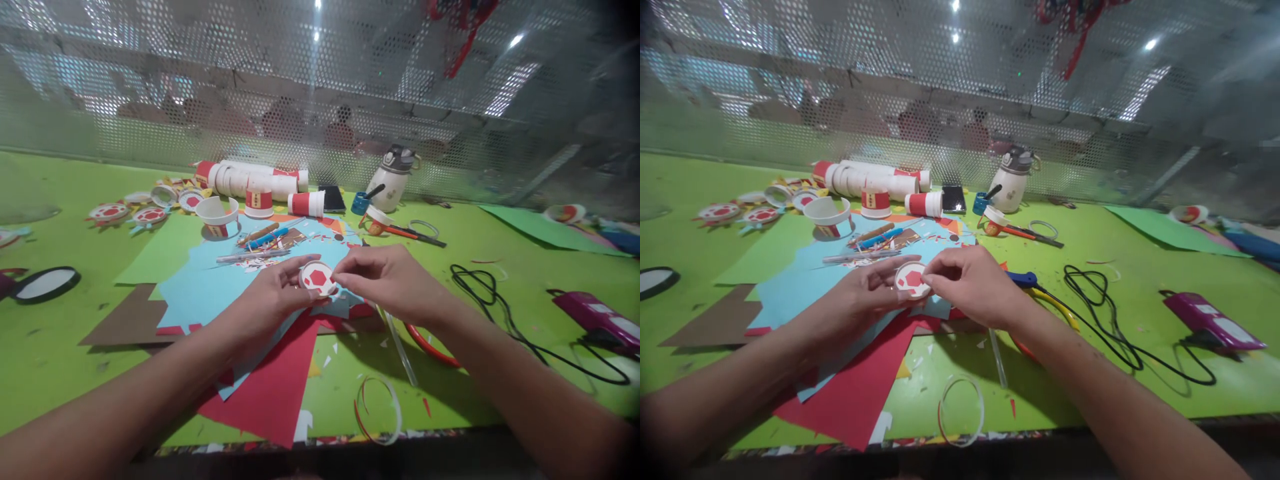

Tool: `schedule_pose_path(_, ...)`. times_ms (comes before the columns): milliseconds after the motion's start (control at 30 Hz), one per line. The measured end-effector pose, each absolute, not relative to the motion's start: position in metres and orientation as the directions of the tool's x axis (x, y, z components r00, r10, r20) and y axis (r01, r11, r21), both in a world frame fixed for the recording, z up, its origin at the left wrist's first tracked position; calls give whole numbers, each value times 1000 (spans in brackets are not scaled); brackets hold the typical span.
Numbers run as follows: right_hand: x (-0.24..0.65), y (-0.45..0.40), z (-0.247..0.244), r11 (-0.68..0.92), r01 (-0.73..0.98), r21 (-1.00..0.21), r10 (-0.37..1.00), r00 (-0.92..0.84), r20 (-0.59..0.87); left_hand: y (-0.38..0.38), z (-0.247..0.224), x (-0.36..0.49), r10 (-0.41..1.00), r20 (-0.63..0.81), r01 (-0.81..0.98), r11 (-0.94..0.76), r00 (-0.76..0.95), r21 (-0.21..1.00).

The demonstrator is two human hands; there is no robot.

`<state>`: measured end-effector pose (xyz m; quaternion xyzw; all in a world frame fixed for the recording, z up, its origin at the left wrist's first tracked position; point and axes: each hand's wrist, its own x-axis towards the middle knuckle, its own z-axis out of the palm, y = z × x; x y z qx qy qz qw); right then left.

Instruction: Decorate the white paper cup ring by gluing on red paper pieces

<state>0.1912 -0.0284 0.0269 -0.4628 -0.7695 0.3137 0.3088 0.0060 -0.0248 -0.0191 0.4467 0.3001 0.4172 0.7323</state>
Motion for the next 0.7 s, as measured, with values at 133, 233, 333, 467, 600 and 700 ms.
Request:
schedule_pose_path(133, 194, -32, 18, 94, 405, -910, 978, -209, 8, -27, -18, 6, 904, -45, -290, 183, 426, 939)
schedule_pose_path(233, 193, -32, 11, -52, 289, -956, 986, -136, -95, -28, -19, 6, 912, -39, -282, 166, 409, 945)
schedule_pose_path(333, 189, -31, 5, -87, 259, -962, 985, -121, -122, -28, -21, 6, 913, -50, -314, 190, 405, 930)
schedule_pose_path(467, 188, -30, 1, 160, 412, -897, 984, -139, 112, -28, -22, 7, 928, -84, -338, 215, 364, 916)
schedule_pose_path(600, 190, -28, 1, 437, 523, -732, 900, -245, 361, -26, -22, 7, 932, -86, -345, 215, 352, 914)
schedule_pose_path(700, 191, -28, 0, 514, 552, -656, 857, -306, 414, -26, -22, 7, 931, -90, -355, 222, 353, 908)
